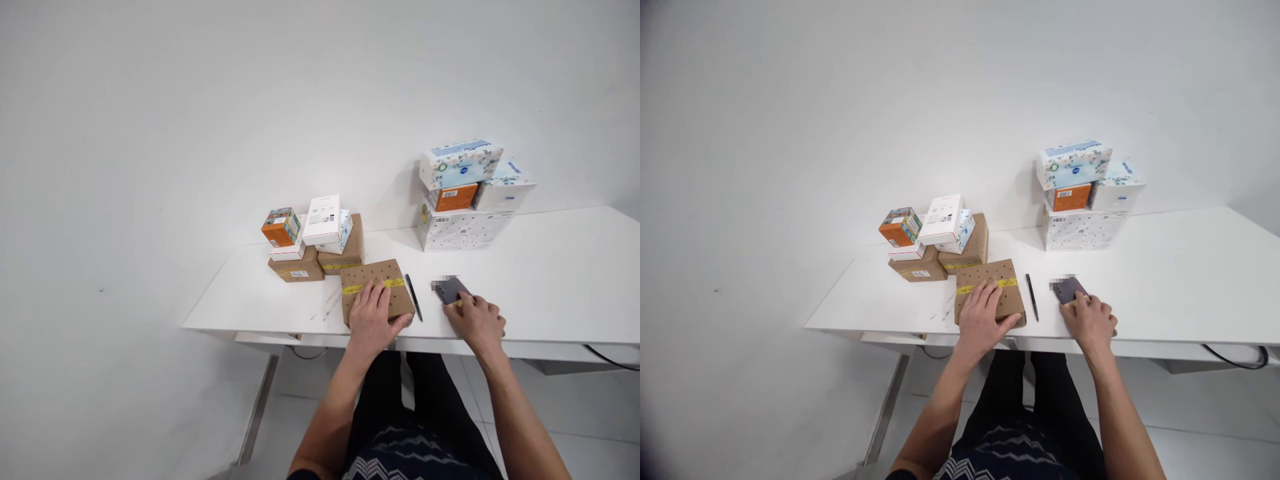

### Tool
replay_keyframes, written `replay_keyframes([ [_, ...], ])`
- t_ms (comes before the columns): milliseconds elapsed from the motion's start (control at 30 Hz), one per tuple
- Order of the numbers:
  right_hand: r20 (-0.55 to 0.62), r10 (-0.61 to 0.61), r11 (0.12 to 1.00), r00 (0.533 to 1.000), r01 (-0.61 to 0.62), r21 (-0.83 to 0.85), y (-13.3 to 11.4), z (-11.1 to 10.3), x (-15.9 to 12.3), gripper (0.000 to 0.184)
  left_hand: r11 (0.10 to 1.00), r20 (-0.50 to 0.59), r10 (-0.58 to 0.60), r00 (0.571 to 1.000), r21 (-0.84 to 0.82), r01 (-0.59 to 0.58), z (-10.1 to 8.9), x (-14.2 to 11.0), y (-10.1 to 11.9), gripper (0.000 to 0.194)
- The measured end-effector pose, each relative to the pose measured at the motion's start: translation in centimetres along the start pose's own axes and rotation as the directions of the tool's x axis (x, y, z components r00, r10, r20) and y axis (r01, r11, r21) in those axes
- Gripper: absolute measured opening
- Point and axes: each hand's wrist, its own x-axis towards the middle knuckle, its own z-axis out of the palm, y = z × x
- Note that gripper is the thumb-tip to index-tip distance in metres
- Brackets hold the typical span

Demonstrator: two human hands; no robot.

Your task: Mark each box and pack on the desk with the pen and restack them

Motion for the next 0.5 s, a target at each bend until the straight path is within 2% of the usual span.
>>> replay_keyframes([
  [100,0.014,0.032,0.998,0.999,-0.033,0.062,0.0,-0.5,0.0,0.056,1.000,-0.005,0.006,1.000,0.005,-0.006,0.0,0.0,0.0,0.056],
  [167,0.035,0.060,0.981,0.998,-0.066,0.181,0.3,-1.0,-0.1,0.060,1.000,-0.007,0.010,1.000,0.000,-0.010,-0.1,0.0,-0.1,0.056],
  [233,0.078,0.089,0.906,0.993,-0.113,0.408,0.6,-1.9,-0.3,0.065,1.000,-0.006,0.010,1.000,-0.007,-0.010,-0.1,-0.1,0.0,0.056],
  [267,0.114,0.095,0.822,0.989,-0.142,0.551,0.5,-2.6,-0.6,0.066,1.000,-0.003,0.009,1.000,-0.010,-0.009,-0.1,-0.1,0.0,0.056],
  [333,0.207,0.066,0.548,0.976,-0.209,0.810,-0.1,-4.2,-1.4,0.064,1.000,-0.001,0.005,1.000,-0.011,-0.005,-0.1,-0.1,0.0,0.056],
  [400,0.296,-0.030,0.194,0.955,-0.285,0.939,-1.4,-6.2,-2.6,0.058,1.000,-0.002,0.005,1.000,-0.007,-0.005,-0.1,-0.1,0.1,0.056],
  [467,0.362,-0.184,-0.143,0.914,-0.389,0.910,-3.3,-8.2,-4.2,0.058,1.000,0.002,0.010,1.000,-0.002,-0.010,-0.2,-0.1,0.1,0.057],
  [500,0.388,-0.268,-0.265,0.882,-0.455,0.850,-4.3,-9.2,-4.9,0.058,1.000,0.009,0.013,1.000,-0.001,-0.013,-0.3,-0.1,0.1,0.058],
])
